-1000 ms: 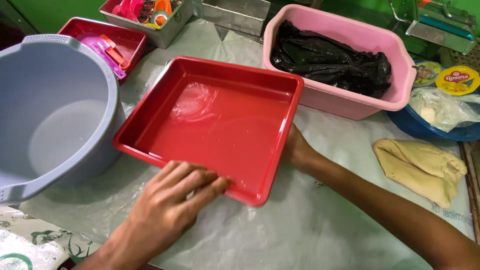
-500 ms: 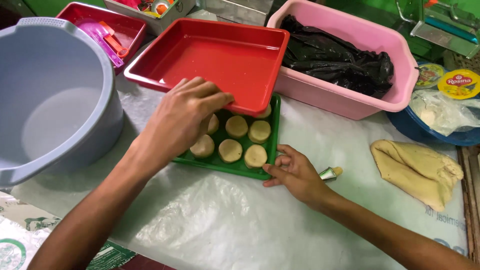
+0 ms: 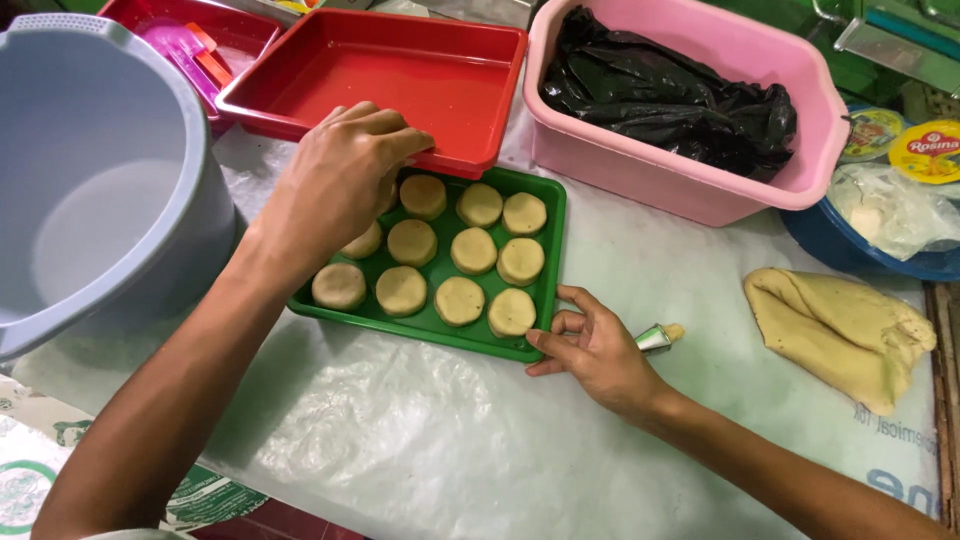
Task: Shaping pieces of dough into rings using a piping tip and placing them on baking trays.
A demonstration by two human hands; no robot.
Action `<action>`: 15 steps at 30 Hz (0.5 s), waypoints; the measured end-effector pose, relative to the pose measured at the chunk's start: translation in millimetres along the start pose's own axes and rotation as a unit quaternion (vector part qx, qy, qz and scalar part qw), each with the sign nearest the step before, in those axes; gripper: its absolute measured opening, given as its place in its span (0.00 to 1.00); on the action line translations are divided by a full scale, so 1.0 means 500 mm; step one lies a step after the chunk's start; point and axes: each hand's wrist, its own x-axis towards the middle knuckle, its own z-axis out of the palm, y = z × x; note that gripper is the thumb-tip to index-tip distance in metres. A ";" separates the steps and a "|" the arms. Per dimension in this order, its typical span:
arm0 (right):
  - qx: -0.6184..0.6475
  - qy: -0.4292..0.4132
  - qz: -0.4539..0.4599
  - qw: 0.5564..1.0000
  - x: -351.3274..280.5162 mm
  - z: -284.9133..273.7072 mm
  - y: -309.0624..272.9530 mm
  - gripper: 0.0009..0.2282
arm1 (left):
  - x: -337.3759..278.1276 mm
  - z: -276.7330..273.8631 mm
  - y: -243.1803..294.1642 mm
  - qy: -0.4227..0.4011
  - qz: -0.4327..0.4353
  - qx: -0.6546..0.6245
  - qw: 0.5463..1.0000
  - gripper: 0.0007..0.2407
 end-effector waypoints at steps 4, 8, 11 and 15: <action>-0.043 -0.012 -0.006 0.999 -0.001 0.001 -0.002 0.29 | 0.015 0.031 -0.024 0.008 0.013 0.020 1.000 0.13; 0.016 -0.009 -0.020 1.000 -0.004 -0.004 0.014 0.28 | 0.034 0.072 -0.062 -0.006 0.019 -0.009 1.000 0.13; 0.007 -0.001 -0.005 1.000 -0.014 -0.001 0.009 0.27 | 0.047 0.096 -0.077 -0.034 0.000 -0.025 0.999 0.15; -0.004 0.006 0.006 1.000 -0.017 0.003 0.002 0.27 | 0.063 0.124 -0.084 -0.044 -0.017 -0.053 0.997 0.14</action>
